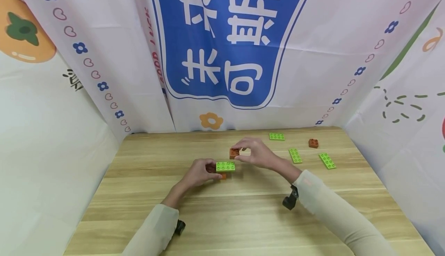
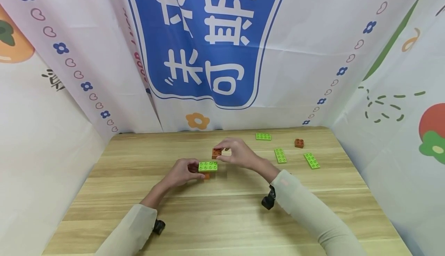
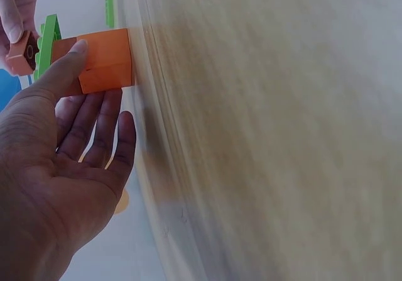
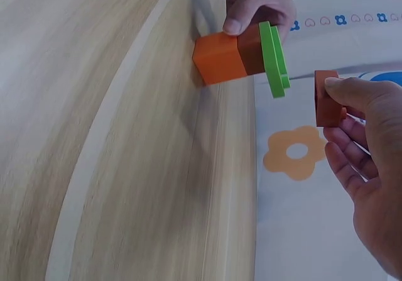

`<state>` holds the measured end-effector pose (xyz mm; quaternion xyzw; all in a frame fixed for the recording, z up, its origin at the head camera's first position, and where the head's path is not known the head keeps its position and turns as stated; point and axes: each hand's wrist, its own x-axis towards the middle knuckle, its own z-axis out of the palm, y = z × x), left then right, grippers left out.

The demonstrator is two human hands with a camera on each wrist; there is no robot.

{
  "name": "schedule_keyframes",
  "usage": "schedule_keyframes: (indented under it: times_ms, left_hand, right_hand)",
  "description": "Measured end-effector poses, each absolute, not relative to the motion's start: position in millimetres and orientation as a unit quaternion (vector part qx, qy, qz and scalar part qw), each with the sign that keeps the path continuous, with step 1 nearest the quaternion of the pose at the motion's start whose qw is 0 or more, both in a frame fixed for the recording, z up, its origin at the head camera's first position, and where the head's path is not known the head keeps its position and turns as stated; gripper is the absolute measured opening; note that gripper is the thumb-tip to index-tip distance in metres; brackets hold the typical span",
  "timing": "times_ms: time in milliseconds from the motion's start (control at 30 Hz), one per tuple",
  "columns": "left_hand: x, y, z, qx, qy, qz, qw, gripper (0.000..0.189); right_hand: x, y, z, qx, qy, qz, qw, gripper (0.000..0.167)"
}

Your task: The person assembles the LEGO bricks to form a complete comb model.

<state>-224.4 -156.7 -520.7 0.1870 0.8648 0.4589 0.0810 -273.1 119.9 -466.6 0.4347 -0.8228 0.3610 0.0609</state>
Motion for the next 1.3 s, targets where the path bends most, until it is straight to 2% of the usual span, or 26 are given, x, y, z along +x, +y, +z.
schedule_keyframes:
  times_ms: [333, 800, 1300]
  left_hand:
    - [-225.2, -157.1, -521.4, 0.189, 0.864, 0.459, 0.079, 0.025]
    - [-224.9, -158.4, -522.5, 0.199, 0.857, 0.467, 0.083, 0.024]
    - [-224.8, -159.1, -523.1, 0.209, 0.857, 0.466, 0.073, 0.027]
  right_hand:
    - [-269.6, 105.0, -467.0, 0.465, -0.808, 0.355, 0.068, 0.034]
    - [-265.3, 90.4, -469.3, 0.465, -0.808, 0.36, 0.031, 0.032]
    - [-262.2, 79.5, -472.0, 0.48, -0.798, 0.362, 0.031, 0.031]
